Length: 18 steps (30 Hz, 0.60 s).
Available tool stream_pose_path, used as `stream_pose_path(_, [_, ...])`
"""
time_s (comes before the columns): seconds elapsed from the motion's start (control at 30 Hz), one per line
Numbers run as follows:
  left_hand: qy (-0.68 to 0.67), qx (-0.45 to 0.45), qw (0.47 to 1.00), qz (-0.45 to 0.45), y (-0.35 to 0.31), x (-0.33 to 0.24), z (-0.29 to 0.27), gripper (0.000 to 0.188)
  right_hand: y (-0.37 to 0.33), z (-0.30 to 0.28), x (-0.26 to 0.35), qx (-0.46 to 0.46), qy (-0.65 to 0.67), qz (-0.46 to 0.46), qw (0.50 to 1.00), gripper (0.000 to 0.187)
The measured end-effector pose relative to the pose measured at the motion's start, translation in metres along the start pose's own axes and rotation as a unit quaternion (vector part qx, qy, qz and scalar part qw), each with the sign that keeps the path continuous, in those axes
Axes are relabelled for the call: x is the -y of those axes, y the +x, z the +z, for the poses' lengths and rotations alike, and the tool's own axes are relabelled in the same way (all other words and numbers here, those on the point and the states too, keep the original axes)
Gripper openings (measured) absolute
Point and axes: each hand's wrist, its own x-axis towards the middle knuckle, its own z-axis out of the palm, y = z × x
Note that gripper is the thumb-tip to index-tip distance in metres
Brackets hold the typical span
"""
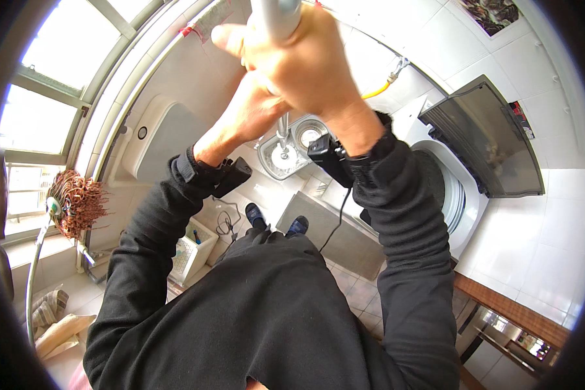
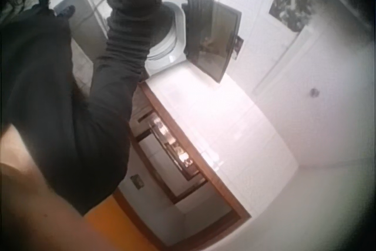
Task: The person assembles a mop by attaching a white circular mop head to a metal pole. They then fill a mop bucket with water from a tap and carry the bucket and assembled mop into a bathroom, placing the mop upright in the bucket.
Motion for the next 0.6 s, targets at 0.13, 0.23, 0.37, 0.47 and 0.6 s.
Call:
stream_pose_path(0.13, [0.021,-0.07,0.995,0.065,0.005,0.003,0.008,0.02,-0.002,0.022,-0.012,-0.076,0.035,0.148,0.985,0.018])
stream_pose_path(0.23, [-0.026,-0.082,0.996,-0.01,-0.02,0.044,0.019,0.025,-0.028,0.039,-0.064,-0.114,0.013,0.091,0.989,0.014])
stream_pose_path(0.37, [-0.052,0.009,0.984,-0.171,-0.062,0.116,0.025,0.046,-0.064,0.059,-0.12,-0.072,0.035,0.147,0.986,0.021])
stream_pose_path(0.47, [0.062,-0.032,0.984,-0.165,-0.095,0.162,0.042,0.046,-0.089,0.075,-0.147,-0.048,0.065,0.197,0.977,0.02])
stream_pose_path(0.6, [0.15,-0.024,0.974,-0.168,-0.122,0.201,0.058,0.037,-0.116,0.084,-0.171,-0.002,0.004,0.172,0.985,0.021])
